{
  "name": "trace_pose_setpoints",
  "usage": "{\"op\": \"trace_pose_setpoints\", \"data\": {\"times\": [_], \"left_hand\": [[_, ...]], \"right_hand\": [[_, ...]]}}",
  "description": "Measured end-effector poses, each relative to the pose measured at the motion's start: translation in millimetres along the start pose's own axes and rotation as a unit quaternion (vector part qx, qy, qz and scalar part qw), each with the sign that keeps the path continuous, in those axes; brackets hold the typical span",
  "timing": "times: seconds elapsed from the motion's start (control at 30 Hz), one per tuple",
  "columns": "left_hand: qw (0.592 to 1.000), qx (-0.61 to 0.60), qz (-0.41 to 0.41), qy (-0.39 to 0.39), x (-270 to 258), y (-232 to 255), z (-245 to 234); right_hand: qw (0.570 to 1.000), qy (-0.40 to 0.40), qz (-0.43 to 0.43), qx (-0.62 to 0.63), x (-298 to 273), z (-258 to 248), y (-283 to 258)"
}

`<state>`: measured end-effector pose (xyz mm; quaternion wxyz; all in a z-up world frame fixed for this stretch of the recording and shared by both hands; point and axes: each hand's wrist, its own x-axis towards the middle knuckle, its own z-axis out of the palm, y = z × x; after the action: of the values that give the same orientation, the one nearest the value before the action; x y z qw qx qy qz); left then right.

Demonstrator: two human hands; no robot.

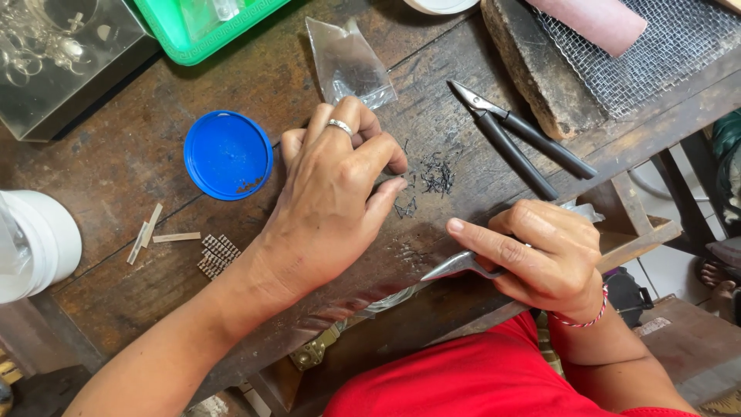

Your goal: Using needle-nose pliers to remove or place small metal components on an intricate jewelry piece at a workbench.

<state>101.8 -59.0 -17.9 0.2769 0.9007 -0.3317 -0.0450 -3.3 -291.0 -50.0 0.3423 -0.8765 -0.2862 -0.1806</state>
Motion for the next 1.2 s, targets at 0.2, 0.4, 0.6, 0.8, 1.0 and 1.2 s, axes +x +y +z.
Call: {"op": "trace_pose_setpoints", "data": {"times": [0.2, 0.4, 0.6, 0.8, 1.0, 1.2], "left_hand": [[1.000, 0.004, 0.011, -0.019, 3, 1, 1], [1.000, -0.011, 0.021, 0.007, 1, -1, -2], [0.992, -0.035, 0.105, 0.057, -8, -4, -11], [0.949, 0.173, 0.228, 0.134, -17, -1, -10], [0.958, 0.165, 0.189, 0.136, -15, -4, 0], [0.981, 0.091, 0.145, 0.093, -7, 3, 7]], "right_hand": [[1.000, -0.006, 0.008, 0.001, 1, 0, -1], [1.000, -0.001, 0.005, -0.016, -1, 1, 0], [0.999, -0.004, 0.001, -0.040, 0, 3, -1], [0.998, -0.007, -0.005, -0.056, -3, 6, -2], [0.997, 0.010, -0.017, -0.069, -4, 9, -2], [0.997, 0.015, -0.020, -0.069, -3, 8, -2]]}}
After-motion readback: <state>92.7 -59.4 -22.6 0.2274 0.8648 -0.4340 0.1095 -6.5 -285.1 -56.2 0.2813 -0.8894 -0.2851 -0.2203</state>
